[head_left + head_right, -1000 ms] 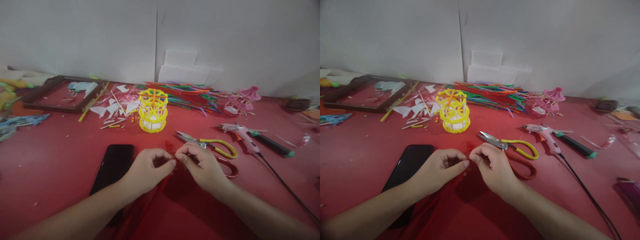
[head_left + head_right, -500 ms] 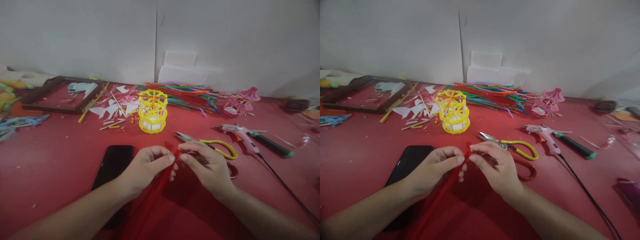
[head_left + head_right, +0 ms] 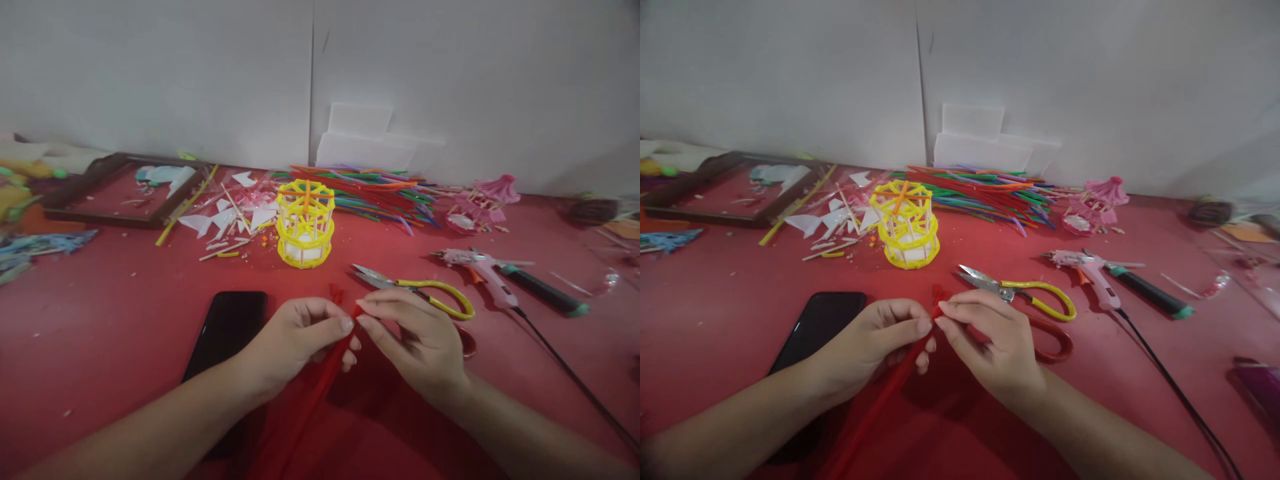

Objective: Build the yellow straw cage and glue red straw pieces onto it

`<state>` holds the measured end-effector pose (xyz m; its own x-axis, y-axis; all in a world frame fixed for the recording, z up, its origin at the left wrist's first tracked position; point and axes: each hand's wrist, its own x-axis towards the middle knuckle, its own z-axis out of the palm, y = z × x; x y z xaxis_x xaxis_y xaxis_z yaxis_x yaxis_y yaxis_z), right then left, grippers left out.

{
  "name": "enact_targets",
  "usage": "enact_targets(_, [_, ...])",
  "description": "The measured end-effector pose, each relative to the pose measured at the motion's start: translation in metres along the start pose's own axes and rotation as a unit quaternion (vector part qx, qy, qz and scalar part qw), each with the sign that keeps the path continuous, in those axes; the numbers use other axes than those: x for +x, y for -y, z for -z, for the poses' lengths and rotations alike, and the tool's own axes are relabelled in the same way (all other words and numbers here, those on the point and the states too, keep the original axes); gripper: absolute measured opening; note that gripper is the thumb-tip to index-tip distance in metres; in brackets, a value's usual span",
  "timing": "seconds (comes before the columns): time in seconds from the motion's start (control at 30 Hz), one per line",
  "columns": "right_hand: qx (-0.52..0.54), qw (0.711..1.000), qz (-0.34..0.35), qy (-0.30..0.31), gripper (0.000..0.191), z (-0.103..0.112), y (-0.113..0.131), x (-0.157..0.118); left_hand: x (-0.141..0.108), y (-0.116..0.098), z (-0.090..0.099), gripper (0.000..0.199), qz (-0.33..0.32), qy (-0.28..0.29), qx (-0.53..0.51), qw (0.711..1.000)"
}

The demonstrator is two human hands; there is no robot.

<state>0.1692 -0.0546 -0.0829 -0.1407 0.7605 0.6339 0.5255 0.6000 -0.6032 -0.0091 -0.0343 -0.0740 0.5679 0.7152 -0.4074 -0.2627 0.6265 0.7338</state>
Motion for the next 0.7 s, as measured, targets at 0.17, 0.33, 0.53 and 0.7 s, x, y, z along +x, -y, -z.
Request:
enact_targets(0.17, [0.036,0.999,-0.031,0.02,0.009,0.0012,-0.0043,0.0004,0.0009,0.0018,0.002,0.02,-0.007,0.003,0.018,1.0])
enact_targets(0.33, [0.113,0.977,-0.163,0.084,0.01,-0.0008,-0.0068,0.0011,0.0021,0.003,0.0037,0.019,-0.022,-0.005,0.091,0.996])
enact_targets(0.53, [0.164,0.942,-0.244,0.161,0.022,-0.002,-0.004,0.0038,0.0028,0.0029,0.0026,0.015,-0.029,-0.026,0.174,0.984])
enact_targets(0.7, [0.175,0.911,-0.324,0.186,0.026,-0.0026,-0.006,0.0055,0.0027,0.0076,0.0043,0.015,-0.064,-0.056,0.215,0.973])
